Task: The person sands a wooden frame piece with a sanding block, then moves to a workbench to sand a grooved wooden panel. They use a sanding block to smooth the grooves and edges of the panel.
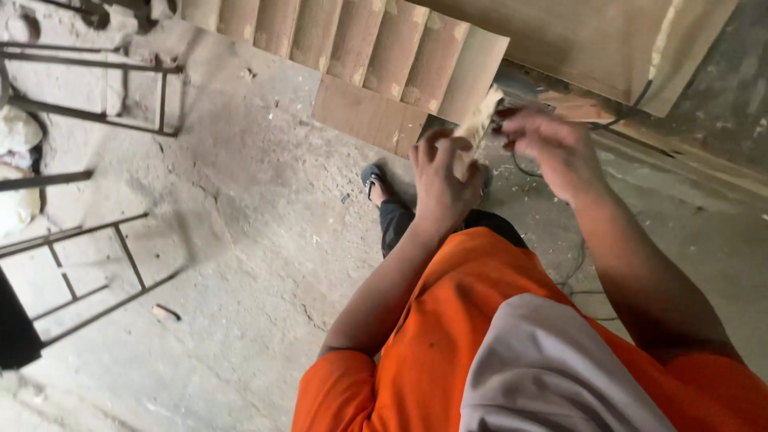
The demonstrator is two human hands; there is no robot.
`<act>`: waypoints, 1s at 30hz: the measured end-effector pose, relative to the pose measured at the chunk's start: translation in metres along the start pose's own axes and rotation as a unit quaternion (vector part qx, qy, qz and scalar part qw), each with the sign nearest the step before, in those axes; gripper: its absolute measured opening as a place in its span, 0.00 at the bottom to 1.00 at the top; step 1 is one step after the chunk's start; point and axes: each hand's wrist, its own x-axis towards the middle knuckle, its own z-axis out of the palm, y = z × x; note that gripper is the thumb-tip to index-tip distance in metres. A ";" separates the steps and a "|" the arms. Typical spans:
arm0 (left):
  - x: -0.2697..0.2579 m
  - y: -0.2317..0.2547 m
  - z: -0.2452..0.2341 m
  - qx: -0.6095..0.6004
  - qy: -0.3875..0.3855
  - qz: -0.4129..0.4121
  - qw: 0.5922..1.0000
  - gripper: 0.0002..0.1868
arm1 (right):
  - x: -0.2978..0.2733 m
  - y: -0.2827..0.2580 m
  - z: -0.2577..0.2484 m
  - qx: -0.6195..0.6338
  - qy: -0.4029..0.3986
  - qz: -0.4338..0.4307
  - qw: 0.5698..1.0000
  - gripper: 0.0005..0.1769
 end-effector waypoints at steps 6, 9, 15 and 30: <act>0.031 0.027 0.033 0.092 -0.003 -0.031 0.995 0.20 | 0.086 0.061 0.029 0.352 -0.108 -0.065 0.927 0.45; 0.021 0.034 0.032 0.050 -0.044 -0.059 0.996 0.16 | 0.078 0.054 0.027 0.307 -0.108 -0.066 0.943 0.42; 0.033 0.032 0.010 -0.049 -0.014 -0.045 0.998 0.11 | 0.067 0.053 0.015 0.165 -0.092 -0.092 0.978 0.35; 0.038 0.009 0.047 0.294 -0.045 -0.004 0.955 0.23 | 0.133 0.086 0.069 -0.258 0.101 -0.304 0.912 0.21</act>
